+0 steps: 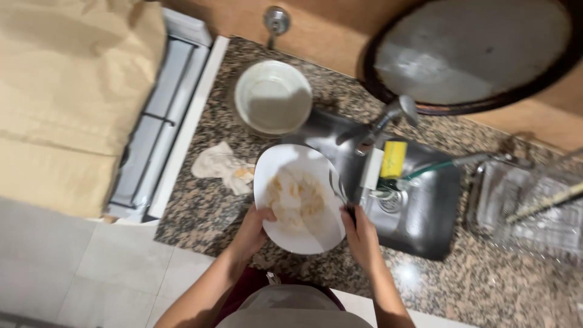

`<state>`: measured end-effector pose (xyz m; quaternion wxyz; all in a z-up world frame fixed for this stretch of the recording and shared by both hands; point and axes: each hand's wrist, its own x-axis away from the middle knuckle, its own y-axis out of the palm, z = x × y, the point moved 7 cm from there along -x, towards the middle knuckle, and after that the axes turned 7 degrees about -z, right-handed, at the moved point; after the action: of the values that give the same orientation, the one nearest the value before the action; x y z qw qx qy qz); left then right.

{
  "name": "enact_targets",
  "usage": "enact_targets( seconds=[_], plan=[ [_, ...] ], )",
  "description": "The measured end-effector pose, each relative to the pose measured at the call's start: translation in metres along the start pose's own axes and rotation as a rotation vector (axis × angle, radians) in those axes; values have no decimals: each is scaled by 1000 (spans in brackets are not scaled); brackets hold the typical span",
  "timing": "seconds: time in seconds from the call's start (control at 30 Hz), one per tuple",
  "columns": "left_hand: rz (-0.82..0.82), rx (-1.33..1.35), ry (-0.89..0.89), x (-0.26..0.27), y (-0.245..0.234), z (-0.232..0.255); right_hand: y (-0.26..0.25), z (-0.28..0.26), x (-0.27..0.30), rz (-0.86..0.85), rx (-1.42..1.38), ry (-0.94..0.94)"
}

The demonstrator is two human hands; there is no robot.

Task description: Clearing a dining table of plates, cutlery, and napkins, then disposing of food waste and placing dishes in the kitchen sink.

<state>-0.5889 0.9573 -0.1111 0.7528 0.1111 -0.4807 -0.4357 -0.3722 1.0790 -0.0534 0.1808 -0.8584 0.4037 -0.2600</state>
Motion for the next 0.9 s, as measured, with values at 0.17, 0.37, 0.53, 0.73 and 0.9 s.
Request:
enact_targets(
  seconds=[0.17,0.37,0.53,0.73,0.9],
  plan=[
    [-2,-43,-48,-88,-22,-48,-13,35,57,59,20,154],
    [-1,-341,-117,-144,-3,-46,-19,24,87,74,-64,239],
    [23,-377,-145,-194,-13,-54,-21,32,99,90,-47,307],
    [69,-275,-176,-217,-32,-52,-21,48,103,94,-67,278],
    [123,-196,-296,-219,-51,-62,-20,51,99,90,-10,302]
  ],
)
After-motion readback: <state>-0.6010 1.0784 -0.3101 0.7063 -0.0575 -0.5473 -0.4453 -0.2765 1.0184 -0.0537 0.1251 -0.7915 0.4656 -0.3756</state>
